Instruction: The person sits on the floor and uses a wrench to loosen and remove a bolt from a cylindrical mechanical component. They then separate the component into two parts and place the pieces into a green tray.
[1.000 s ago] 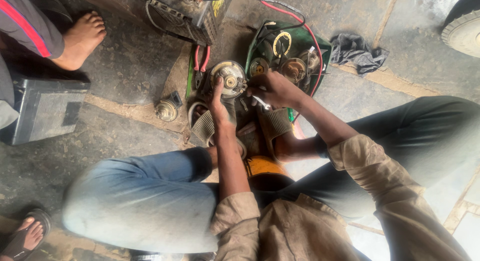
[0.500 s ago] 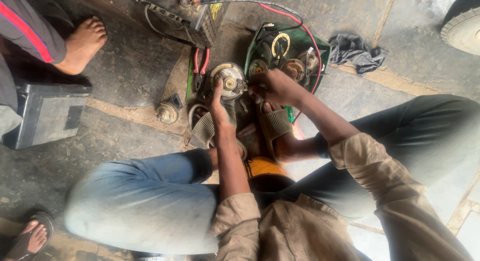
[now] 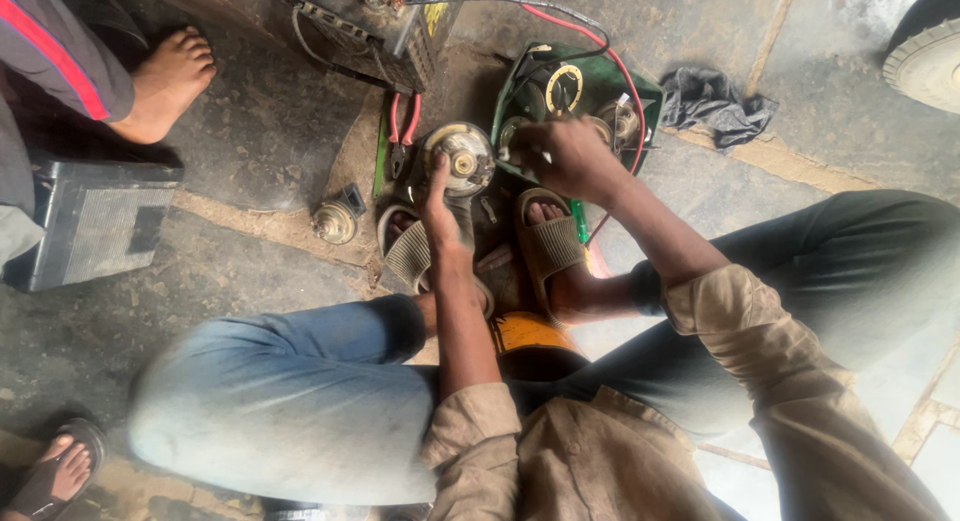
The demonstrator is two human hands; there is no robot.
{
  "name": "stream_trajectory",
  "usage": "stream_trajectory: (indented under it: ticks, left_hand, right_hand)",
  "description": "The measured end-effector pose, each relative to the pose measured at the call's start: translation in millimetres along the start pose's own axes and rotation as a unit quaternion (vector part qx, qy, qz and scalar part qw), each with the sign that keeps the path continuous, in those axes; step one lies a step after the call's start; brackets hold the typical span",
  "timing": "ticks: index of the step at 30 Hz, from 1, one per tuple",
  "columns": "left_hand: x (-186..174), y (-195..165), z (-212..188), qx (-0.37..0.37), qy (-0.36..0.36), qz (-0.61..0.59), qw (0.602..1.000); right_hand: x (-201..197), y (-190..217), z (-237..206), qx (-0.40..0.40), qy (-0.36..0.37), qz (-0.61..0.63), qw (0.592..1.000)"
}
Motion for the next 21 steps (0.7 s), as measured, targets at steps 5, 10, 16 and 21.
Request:
stream_trajectory:
  ticks: [5, 10, 16, 21]
  left_hand:
    - [-4, 2, 4, -0.001, 0.018, -0.076, 0.997]
    - [-6, 3, 4, 0.013, 0.025, -0.085, 0.996]
    - [-4, 4, 2, 0.015, 0.046, -0.05, 0.998]
    - [-6, 2, 3, 0.014, 0.023, -0.009, 1.0]
  right_hand:
    - [18, -3, -6, 0.096, 0.148, 0.27, 0.947]
    - [27, -4, -4, 0.096, 0.167, 0.259, 0.947]
    - [23, 6, -2, 0.145, 0.178, 0.277, 0.933]
    - [2, 11, -1, -0.012, -0.032, -0.051, 0.998]
Point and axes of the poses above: each hand's wrist, its own z-axis towards the middle knuckle, its own x-axis out of the palm, y = z × x, the point moved 1 cm from there along z, towards the middle knuckle
